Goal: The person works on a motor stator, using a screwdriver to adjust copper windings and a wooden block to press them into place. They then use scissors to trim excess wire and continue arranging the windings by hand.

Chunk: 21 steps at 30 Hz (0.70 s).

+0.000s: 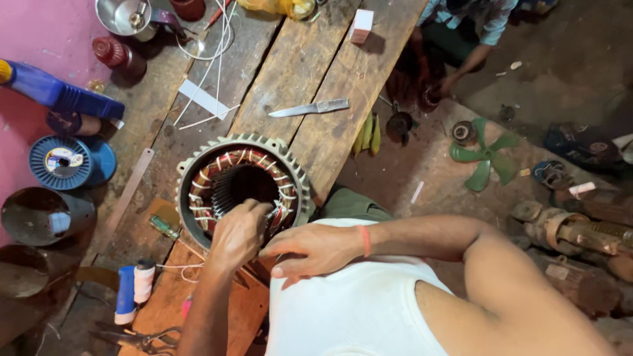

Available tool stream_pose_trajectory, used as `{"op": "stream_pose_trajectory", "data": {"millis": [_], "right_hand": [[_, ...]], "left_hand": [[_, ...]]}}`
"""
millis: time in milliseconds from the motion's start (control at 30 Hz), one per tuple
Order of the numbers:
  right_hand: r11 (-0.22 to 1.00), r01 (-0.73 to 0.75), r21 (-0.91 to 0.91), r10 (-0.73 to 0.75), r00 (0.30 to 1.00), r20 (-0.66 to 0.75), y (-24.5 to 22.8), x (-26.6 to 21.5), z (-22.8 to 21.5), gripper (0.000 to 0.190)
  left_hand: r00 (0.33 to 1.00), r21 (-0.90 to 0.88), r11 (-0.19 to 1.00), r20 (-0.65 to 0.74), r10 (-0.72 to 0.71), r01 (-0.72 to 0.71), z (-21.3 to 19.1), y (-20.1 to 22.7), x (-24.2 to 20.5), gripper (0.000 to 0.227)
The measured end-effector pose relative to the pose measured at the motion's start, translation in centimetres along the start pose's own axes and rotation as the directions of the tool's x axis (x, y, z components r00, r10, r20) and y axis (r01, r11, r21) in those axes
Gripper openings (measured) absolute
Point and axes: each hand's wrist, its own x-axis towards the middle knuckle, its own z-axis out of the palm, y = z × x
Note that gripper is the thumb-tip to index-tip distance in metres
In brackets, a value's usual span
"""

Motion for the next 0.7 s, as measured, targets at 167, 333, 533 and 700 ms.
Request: {"op": "stream_pose_trajectory", "data": {"millis": [167, 333, 533, 700], "right_hand": [[0.998, 0.007, 0.064, -0.006, 1.000, -0.024, -0.7, -1.2, -0.4, 0.050], [0.989, 0.019, 0.145, -0.005, 0.996, -0.093, -0.1, -1.2, -0.7, 0.037], [0.858, -0.101, 0.503, 0.229, 0.953, -0.199, 0.0, -1.6, -0.6, 0.031], [0.616, -0.013, 0.787, 0.352, 0.899, -0.261, 1.6, -1.6, -0.2, 0.035]], "left_hand": [[0.990, 0.044, 0.998, 0.127, -0.057, 0.052, -1.1, 1.4, 0.6, 0.027], [0.999, -0.013, 1.000, 0.036, 0.010, -0.009, 2.4, -0.9, 0.4, 0.014], [0.999, -0.182, 0.983, -0.041, -0.015, 0.007, 2.2, -0.8, -0.1, 0.014], [0.998, -0.127, 0.990, -0.022, -0.062, 0.059, 2.9, -0.2, 0.6, 0.009]]}}
